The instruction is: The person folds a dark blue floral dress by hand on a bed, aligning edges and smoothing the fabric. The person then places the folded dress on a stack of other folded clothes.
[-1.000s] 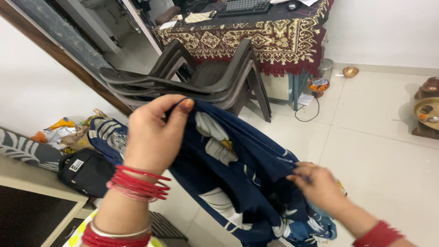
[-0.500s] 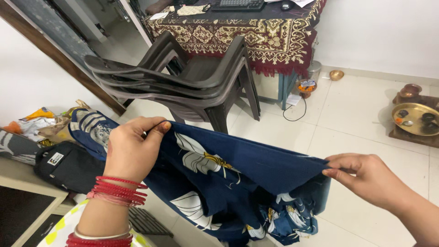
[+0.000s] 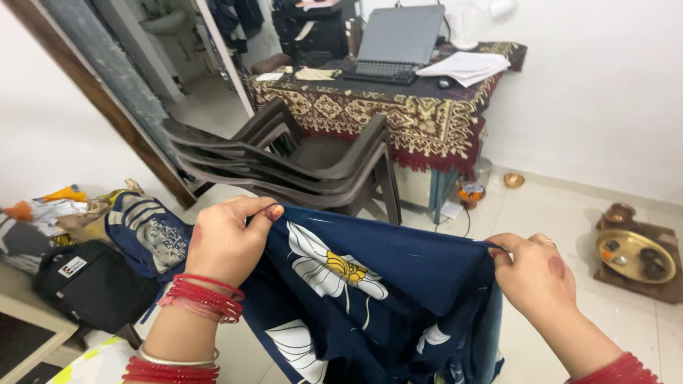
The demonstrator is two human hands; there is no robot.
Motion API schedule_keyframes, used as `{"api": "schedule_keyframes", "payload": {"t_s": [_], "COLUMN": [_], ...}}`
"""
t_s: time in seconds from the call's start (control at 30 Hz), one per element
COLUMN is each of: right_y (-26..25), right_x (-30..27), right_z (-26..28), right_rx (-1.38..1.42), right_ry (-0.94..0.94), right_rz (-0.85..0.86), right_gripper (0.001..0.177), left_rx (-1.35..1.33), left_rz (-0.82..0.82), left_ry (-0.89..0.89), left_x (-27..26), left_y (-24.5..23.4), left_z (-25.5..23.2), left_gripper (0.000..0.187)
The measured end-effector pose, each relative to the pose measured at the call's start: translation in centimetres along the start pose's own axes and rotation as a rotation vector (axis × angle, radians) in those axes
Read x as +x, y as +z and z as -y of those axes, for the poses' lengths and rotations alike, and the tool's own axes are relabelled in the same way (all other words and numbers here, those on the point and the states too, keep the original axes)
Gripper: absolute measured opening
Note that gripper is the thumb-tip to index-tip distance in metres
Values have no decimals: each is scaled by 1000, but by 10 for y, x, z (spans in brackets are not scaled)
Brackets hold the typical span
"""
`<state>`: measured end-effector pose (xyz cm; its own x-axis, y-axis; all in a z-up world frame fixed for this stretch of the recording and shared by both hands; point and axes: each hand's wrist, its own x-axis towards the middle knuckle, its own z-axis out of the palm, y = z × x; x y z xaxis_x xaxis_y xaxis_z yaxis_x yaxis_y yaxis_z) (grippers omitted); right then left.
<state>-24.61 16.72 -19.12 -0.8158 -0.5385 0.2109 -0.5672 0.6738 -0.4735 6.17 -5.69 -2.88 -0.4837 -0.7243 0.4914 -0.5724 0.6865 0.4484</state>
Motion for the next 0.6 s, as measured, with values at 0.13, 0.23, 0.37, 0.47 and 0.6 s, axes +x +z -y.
{"api": "schedule_keyframes", "payload": {"t_s": [0.13, 0.23, 0.37, 0.47, 0.6], "right_y": [16, -17, -115, -133, -82], "right_x": [27, 75, 129, 114, 74], "right_z": [1, 19, 50, 74, 82], "right_rx": [50, 124, 662, 910, -101], "right_ry": [58, -87, -257, -401, -592], "right_rz": [71, -31, -331, -550, -542], "right_gripper": [30, 33, 20, 24, 24], "left_rx": [-22, -39, -145, -75, -51], "left_rz": [-19, -94, -304, -425, -313], "left_ry": [-25, 65, 233, 233, 115], "left_x": [-5, 2, 24, 30, 8], "left_y": [-10, -31, -65, -74, -53], "left_z": [-8, -17, -12, 2, 17], "left_gripper": [19, 19, 15, 10, 15]}}
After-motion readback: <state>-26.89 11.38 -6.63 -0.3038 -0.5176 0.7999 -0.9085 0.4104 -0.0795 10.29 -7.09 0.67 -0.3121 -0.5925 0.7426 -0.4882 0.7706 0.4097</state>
